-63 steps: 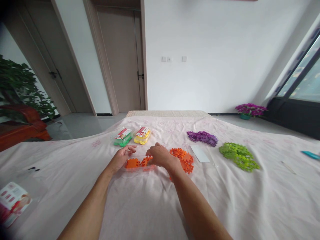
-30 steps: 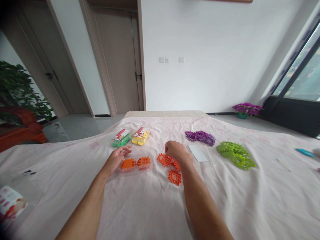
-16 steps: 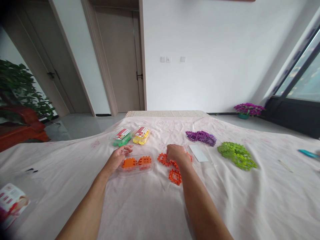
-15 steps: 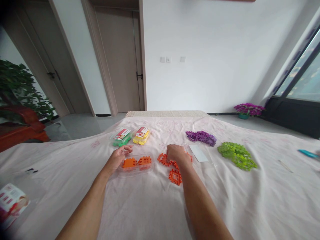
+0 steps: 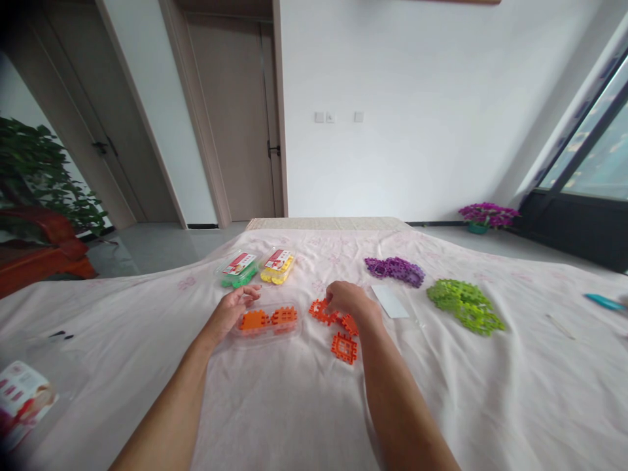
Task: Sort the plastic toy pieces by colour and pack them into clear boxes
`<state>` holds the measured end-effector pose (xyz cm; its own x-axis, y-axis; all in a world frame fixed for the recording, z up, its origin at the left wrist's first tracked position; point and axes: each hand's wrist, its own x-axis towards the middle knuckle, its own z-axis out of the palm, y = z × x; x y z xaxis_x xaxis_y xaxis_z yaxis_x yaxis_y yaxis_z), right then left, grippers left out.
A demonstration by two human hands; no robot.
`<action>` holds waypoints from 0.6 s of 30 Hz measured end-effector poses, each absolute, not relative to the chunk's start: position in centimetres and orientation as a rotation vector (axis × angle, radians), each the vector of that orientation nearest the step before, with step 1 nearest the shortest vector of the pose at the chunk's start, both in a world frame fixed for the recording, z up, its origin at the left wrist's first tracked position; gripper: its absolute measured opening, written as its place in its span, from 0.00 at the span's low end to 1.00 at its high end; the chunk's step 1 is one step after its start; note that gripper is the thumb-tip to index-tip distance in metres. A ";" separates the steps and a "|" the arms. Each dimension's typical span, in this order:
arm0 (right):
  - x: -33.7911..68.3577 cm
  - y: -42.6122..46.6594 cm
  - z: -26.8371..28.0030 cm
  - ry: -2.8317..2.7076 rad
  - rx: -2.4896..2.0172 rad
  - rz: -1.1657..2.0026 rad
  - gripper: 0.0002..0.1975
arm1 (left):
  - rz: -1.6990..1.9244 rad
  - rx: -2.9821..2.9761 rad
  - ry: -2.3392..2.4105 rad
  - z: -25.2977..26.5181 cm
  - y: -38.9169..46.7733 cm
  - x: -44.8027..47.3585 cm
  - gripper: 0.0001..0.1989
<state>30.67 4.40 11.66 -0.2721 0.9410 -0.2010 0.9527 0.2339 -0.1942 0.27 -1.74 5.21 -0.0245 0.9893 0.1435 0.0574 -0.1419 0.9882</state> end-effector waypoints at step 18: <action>19.9 -0.4 10.0 3.305 1.323 -0.500 0.14 | 1.296 1.280 1.166 5.1 -1.8 0.7 0.14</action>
